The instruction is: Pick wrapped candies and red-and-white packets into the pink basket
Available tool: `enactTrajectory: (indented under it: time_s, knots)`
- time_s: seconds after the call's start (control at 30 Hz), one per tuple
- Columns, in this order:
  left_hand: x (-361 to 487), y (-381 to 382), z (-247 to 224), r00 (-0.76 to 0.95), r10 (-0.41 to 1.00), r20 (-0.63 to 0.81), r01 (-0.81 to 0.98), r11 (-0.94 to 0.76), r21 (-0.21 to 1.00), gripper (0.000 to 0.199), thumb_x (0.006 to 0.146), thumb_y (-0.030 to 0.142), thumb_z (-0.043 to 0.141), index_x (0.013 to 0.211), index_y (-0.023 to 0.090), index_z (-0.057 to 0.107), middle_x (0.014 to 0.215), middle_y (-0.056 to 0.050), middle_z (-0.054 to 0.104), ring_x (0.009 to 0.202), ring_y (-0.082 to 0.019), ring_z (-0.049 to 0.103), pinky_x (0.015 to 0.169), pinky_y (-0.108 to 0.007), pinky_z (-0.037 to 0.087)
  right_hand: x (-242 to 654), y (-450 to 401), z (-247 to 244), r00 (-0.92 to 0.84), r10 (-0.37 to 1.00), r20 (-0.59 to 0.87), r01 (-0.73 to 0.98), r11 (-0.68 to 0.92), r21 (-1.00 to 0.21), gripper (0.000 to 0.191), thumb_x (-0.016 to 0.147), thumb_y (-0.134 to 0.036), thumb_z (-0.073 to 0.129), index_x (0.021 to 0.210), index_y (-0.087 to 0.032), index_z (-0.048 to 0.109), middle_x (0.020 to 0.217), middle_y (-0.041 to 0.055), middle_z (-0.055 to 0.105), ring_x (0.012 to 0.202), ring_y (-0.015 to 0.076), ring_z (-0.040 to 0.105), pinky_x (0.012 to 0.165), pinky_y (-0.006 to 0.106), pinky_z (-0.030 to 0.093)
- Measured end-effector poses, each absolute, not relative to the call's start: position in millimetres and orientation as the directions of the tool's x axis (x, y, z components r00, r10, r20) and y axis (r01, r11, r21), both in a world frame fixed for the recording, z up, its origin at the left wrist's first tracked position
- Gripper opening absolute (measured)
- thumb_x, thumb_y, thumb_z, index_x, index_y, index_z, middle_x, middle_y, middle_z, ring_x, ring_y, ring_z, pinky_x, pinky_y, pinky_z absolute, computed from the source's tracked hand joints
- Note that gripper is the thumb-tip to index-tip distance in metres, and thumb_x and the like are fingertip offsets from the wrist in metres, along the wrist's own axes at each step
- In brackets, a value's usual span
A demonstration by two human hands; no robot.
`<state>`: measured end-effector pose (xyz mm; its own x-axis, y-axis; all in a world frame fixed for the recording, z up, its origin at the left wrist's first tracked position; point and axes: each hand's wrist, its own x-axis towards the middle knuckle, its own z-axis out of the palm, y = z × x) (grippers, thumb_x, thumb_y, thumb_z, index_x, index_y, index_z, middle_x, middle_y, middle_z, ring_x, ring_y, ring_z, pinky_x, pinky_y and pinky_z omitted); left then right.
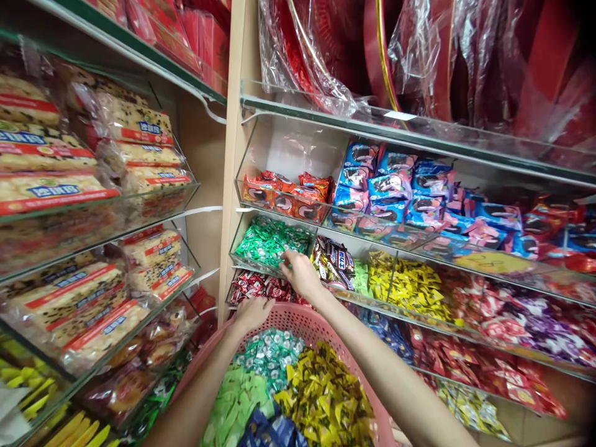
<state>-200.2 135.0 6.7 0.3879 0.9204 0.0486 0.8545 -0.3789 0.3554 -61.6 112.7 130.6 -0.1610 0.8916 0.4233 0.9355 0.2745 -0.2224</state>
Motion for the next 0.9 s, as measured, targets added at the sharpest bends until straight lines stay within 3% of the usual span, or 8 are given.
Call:
enactTrajectory:
  time_s: [0.5,0.9]
  knots:
    - [-201.9,142.1,3.9,0.337,0.941,0.036,0.879,-0.327,0.347,0.06,0.083,0.055,0.016,0.089,0.02,0.065,0.094,-0.011,0.065,0.089,-0.025,0.059,0.076,-0.035,0.04,-108.0,185.1,116.1,0.042,0.917,0.396,0.916,0.123,-0.382,0.026,0.076,-0.033,0.053,0.097,-0.019,0.049,0.089,0.0059,0.059,0.081,0.0169,0.053,0.069,0.027,0.036]
    - [-206.5,159.3,6.2,0.346,0.938,0.033,0.878,-0.336,0.34,0.061,0.083,0.054,0.013,0.09,0.02,0.064,0.096,-0.011,0.064,0.092,-0.026,0.058,0.079,-0.038,0.039,-102.5,198.4,99.7,0.035,0.917,0.397,0.844,0.186,-0.503,0.032,0.072,-0.016,0.05,0.104,-0.02,0.047,0.087,0.0018,0.059,0.079,0.0142,0.051,0.069,0.024,0.036]
